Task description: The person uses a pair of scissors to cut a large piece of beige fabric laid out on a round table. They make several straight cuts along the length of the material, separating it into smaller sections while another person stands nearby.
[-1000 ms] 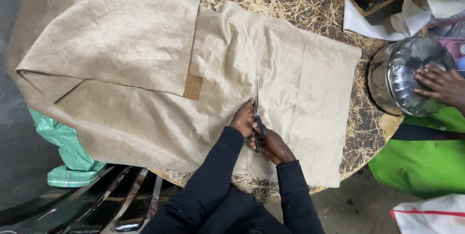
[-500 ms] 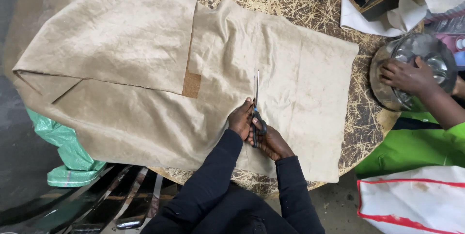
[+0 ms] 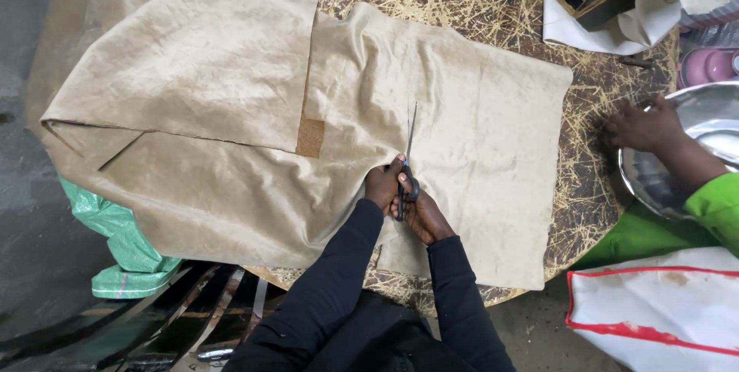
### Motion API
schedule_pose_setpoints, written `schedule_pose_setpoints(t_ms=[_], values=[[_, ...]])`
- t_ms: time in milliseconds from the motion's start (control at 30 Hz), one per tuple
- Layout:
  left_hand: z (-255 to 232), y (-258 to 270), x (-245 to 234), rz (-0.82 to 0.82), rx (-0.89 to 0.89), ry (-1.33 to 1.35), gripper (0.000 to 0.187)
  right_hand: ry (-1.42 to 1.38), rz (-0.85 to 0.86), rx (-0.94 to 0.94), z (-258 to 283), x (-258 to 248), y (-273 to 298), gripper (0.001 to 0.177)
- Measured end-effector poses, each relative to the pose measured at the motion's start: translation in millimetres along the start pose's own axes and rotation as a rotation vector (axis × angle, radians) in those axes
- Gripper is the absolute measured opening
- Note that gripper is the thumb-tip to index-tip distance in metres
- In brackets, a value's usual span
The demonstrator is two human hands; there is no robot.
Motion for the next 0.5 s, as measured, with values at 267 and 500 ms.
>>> schedule_pose_setpoints(t_ms=[267,500], values=[[24,-45,-5,0.036,-0.009,-0.081,0.048,-0.084,0.022,-0.017,16,12,16,0.039],[0,-28,-6,0.010,0.050,-0.305,0.053,-0.093,-0.020,-0.072,-6,-2,-6,0.042]])
Point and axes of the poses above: each hand's wrist, its own y-axis away from the middle knuckle, its own x-axis out of the palm, z = x × y, the point moved 1 cm from there along -y, towards the middle knuckle, and after that the axes turned 3 degrees about -x, right-handed, at the moved point
